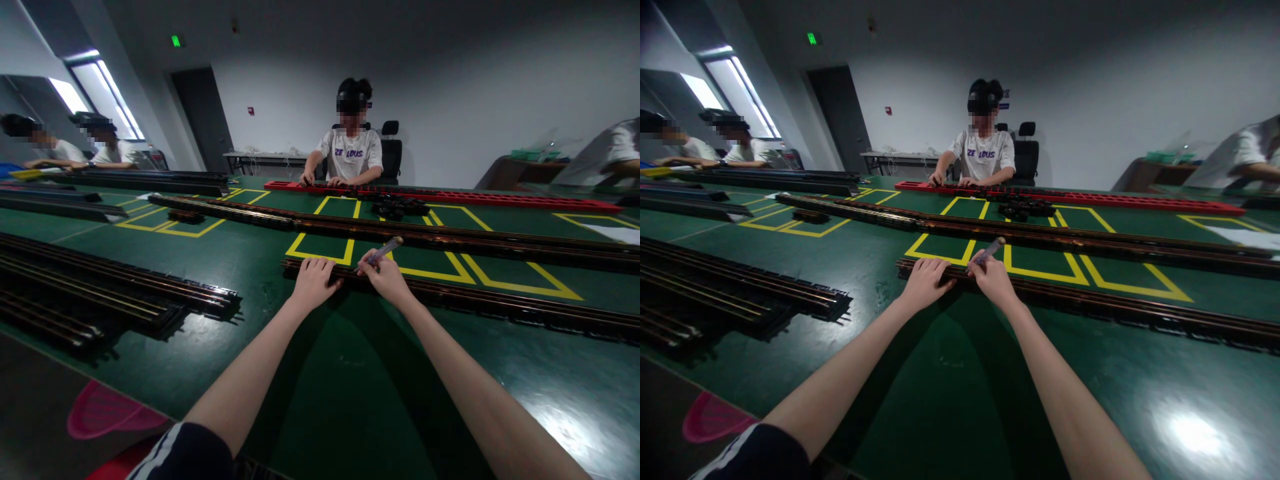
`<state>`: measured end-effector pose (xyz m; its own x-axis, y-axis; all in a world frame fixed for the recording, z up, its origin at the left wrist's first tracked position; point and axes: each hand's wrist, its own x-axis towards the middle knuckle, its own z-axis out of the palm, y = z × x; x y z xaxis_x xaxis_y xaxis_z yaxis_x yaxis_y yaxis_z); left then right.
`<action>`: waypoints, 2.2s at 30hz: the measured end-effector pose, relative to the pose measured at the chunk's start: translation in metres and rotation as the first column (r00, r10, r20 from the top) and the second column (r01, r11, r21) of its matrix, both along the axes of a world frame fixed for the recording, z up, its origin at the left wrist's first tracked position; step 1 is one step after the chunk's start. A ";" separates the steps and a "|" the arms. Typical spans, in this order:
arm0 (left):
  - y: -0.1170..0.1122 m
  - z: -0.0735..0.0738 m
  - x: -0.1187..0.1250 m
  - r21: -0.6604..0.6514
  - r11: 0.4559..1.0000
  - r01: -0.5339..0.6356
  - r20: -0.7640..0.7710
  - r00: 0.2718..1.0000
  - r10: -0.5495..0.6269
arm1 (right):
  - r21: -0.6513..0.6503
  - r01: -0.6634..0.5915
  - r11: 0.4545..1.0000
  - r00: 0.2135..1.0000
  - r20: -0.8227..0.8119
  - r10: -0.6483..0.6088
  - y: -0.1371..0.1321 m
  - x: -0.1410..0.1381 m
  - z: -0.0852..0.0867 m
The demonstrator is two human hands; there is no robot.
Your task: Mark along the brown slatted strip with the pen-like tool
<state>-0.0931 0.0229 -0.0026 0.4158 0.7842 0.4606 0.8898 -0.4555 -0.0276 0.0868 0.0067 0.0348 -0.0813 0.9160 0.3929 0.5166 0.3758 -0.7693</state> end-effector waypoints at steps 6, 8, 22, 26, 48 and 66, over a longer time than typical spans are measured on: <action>0.001 -0.003 0.000 0.019 1.000 0.000 0.011 1.000 0.000 | -0.002 0.027 1.000 0.999 0.021 -0.027 -0.001 0.005 0.004; 0.001 -0.003 0.000 0.017 1.000 0.006 0.017 1.000 -0.006 | 0.000 0.031 1.000 0.999 0.025 -0.031 -0.002 0.005 0.005; -0.001 0.002 0.001 -0.004 1.000 0.012 0.037 0.999 -0.012 | 0.021 -0.019 1.000 0.999 0.037 0.018 0.000 0.007 0.000; -0.002 0.002 0.001 0.009 1.000 0.010 0.041 0.999 -0.010 | -0.003 -0.010 1.000 0.999 0.035 0.010 0.000 0.007 0.001; 0.000 -0.001 0.002 0.011 1.000 -0.005 0.019 1.000 0.005 | -0.014 -0.016 1.000 1.000 0.000 0.016 0.001 0.008 0.000; 0.000 -0.002 0.002 0.022 1.000 -0.007 0.022 1.000 0.007 | 0.002 -0.023 1.000 1.000 -0.014 0.023 0.004 0.010 -0.003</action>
<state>-0.0910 0.0234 -0.0049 0.4001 0.7767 0.4865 0.8934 -0.4488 -0.0182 0.0968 0.0104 0.0323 -0.0965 0.9134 0.3955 0.4971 0.3885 -0.7759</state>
